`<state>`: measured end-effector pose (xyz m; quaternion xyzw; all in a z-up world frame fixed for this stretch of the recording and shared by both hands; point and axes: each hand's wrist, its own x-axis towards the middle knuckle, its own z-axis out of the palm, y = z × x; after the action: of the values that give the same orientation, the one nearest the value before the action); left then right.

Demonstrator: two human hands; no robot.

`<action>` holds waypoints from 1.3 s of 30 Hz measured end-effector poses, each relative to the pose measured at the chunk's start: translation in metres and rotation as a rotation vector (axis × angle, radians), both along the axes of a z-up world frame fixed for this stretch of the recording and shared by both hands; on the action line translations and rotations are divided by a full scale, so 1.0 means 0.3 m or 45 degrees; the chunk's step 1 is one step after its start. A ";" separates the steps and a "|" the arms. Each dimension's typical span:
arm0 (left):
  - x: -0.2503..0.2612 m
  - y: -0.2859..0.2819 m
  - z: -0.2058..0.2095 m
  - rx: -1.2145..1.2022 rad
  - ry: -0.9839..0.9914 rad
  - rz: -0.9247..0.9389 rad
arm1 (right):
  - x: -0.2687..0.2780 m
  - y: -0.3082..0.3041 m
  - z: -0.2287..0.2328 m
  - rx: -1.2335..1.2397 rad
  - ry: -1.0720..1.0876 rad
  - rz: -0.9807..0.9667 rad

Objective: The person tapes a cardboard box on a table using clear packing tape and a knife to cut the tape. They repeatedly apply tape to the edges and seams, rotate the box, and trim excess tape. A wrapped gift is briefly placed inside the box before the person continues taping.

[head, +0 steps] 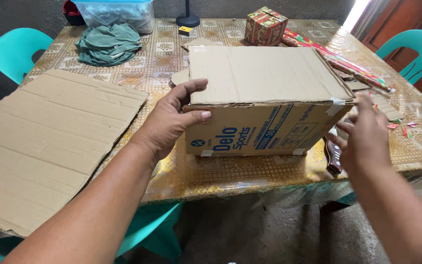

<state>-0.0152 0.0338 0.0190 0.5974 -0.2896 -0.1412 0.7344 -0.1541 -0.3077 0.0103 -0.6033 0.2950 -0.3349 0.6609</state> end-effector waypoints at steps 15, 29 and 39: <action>0.023 -0.075 -0.028 -0.018 0.028 0.133 | 0.162 0.884 -0.223 -1.479 0.195 1.229; 0.083 -0.041 -0.034 0.231 -0.433 0.107 | 0.156 0.916 -0.248 -1.872 0.318 1.294; 0.092 -0.010 0.017 0.196 -0.045 -0.102 | -0.162 0.382 0.132 0.176 -0.263 1.205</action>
<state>0.0125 0.0310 0.0240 0.6424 -0.3146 -0.1816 0.6748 -0.2026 -0.1930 0.0497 -0.5894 -0.0572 -0.0355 0.8050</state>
